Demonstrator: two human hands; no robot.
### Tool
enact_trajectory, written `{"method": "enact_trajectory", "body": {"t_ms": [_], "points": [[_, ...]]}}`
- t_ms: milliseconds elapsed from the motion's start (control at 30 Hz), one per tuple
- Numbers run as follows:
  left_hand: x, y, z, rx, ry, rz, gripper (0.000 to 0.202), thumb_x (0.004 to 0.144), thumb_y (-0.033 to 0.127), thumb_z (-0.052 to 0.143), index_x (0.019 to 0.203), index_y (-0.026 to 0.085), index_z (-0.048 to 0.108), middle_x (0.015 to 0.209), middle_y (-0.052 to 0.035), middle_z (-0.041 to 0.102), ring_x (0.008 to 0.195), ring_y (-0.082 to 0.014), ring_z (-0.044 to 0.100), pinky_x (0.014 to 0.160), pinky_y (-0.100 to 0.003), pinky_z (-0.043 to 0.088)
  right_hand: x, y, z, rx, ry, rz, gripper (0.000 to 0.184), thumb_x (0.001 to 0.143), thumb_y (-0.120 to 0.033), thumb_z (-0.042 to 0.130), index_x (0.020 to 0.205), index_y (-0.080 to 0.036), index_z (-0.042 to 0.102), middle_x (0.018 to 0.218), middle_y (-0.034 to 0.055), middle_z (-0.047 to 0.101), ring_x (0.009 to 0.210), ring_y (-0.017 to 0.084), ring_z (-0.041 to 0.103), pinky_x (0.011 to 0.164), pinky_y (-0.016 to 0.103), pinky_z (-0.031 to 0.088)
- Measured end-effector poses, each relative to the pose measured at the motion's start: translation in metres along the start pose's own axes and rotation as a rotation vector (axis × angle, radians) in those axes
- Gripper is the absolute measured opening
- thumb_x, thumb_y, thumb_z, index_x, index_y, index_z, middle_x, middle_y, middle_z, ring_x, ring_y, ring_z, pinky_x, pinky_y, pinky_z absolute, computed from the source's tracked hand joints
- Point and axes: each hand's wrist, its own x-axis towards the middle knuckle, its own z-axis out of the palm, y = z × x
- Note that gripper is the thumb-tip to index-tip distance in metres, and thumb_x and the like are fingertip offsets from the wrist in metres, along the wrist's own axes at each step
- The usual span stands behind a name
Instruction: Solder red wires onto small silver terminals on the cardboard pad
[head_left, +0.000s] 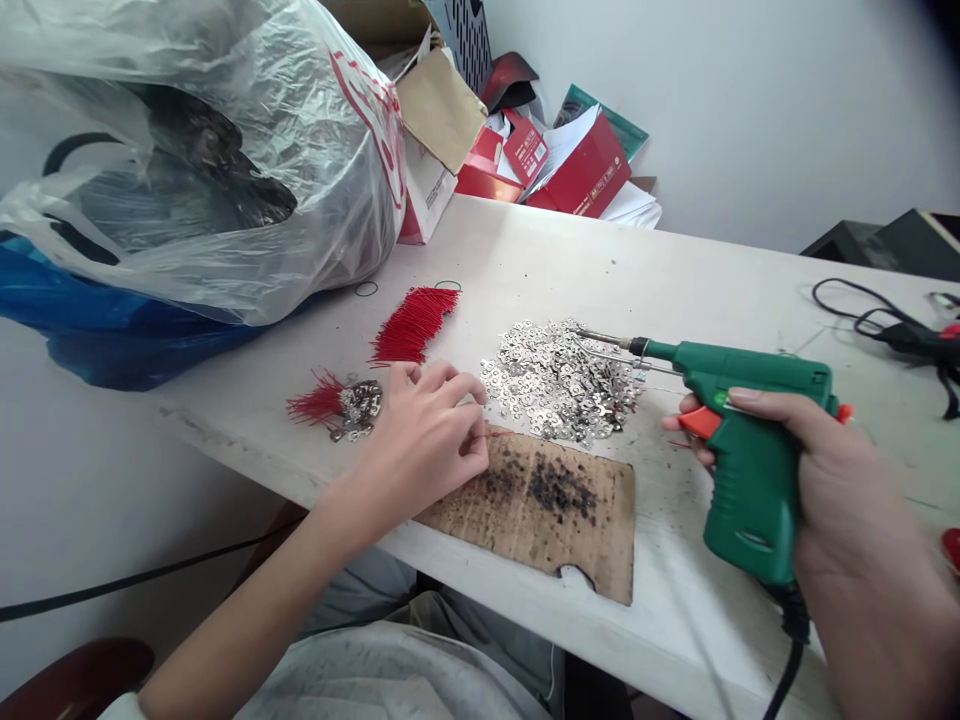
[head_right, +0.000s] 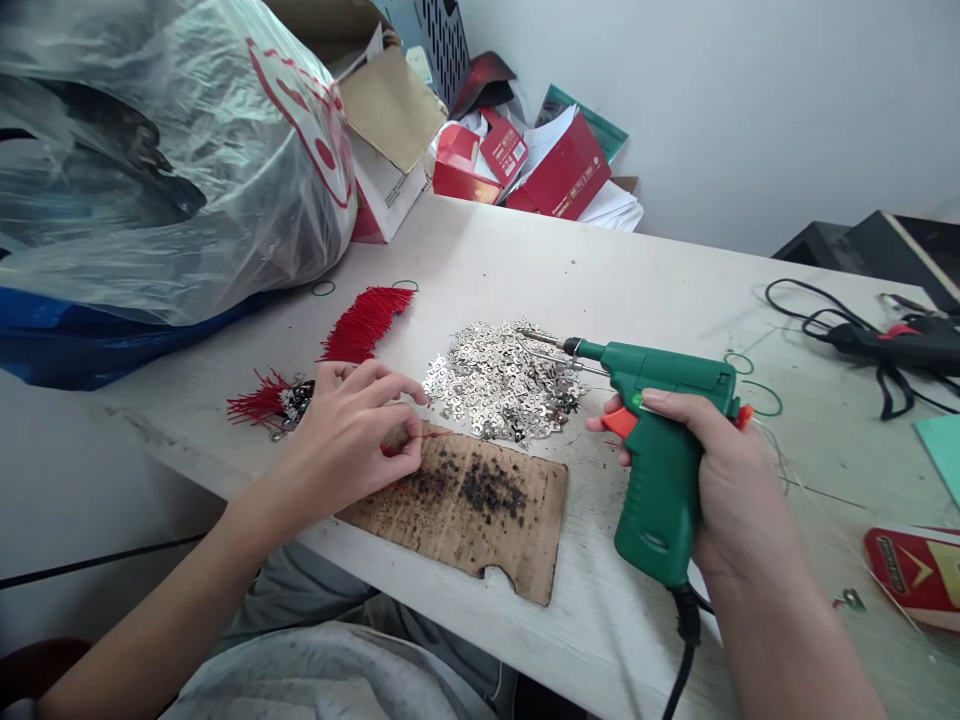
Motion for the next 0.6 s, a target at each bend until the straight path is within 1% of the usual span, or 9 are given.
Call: {"method": "enact_trajectory", "body": {"t_ms": [67, 167, 333, 467, 533, 600], "points": [[0.0014, -0.0008, 0.0010, -0.004, -0.006, 0.012, 0.020, 0.087, 0.016, 0.060, 0.067, 0.020, 0.064, 0.110, -0.0011, 0.074, 0.105, -0.0251, 0.058, 0.094, -0.050, 0.030, 0.0008, -0.0002, -0.0002, 0.002, -0.004, 0.004, 0.025, 0.058, -0.020, 0.088, 0.082, -0.015, 0.081, 0.066, 0.0082, 0.078, 0.041, 0.022, 0.067, 0.033, 0.027, 0.057], [0.0031, -0.0040, 0.0018, -0.041, -0.014, 0.025, 0.019, 0.086, 0.015, 0.062, 0.067, 0.019, 0.064, 0.111, -0.0011, 0.074, 0.105, -0.0250, 0.058, 0.093, -0.049, 0.031, 0.0002, -0.0004, -0.0003, 0.012, 0.000, 0.003, 0.021, 0.058, -0.020, 0.089, 0.078, -0.017, 0.081, 0.066, 0.0070, 0.079, 0.042, 0.022, 0.069, 0.037, 0.029, 0.060], [0.0027, -0.0083, 0.0000, -0.139, 0.004, 0.047, 0.015, 0.084, 0.014, 0.065, 0.070, 0.019, 0.064, 0.115, -0.0007, 0.073, 0.109, -0.0244, 0.058, 0.094, -0.047, 0.032, -0.0026, -0.0003, 0.0003, 0.010, 0.012, 0.003, 0.017, 0.060, -0.020, 0.088, 0.075, -0.020, 0.081, 0.063, 0.0030, 0.077, 0.040, 0.021, 0.067, 0.031, 0.027, 0.056], [-0.0005, -0.0052, -0.0007, -0.199, 0.060, 0.113, 0.012, 0.085, 0.014, 0.064, 0.074, 0.020, 0.064, 0.114, -0.0004, 0.074, 0.107, -0.0227, 0.061, 0.097, -0.046, 0.033, -0.0002, -0.0010, 0.0003, -0.002, 0.067, 0.016, 0.021, 0.056, -0.018, 0.087, 0.077, -0.020, 0.082, 0.069, 0.0032, 0.079, 0.044, 0.021, 0.070, 0.036, 0.027, 0.060], [-0.0022, -0.0038, 0.0005, -0.217, 0.065, 0.147, 0.014, 0.087, 0.014, 0.062, 0.074, 0.020, 0.062, 0.113, 0.0008, 0.075, 0.106, -0.0214, 0.062, 0.099, -0.048, 0.032, 0.0025, -0.0010, -0.0009, -0.013, 0.100, 0.016, 0.022, 0.055, -0.018, 0.086, 0.077, -0.020, 0.082, 0.071, 0.0034, 0.080, 0.047, 0.023, 0.072, 0.038, 0.028, 0.061], [-0.0033, -0.0041, 0.0022, -0.228, 0.059, 0.158, 0.016, 0.088, 0.014, 0.061, 0.074, 0.021, 0.062, 0.113, 0.0020, 0.076, 0.106, -0.0209, 0.064, 0.101, -0.049, 0.031, 0.0050, -0.0004, -0.0028, -0.032, 0.135, 0.010, 0.021, 0.055, -0.018, 0.087, 0.075, -0.021, 0.081, 0.070, 0.0025, 0.080, 0.045, 0.023, 0.072, 0.037, 0.029, 0.061]]}}
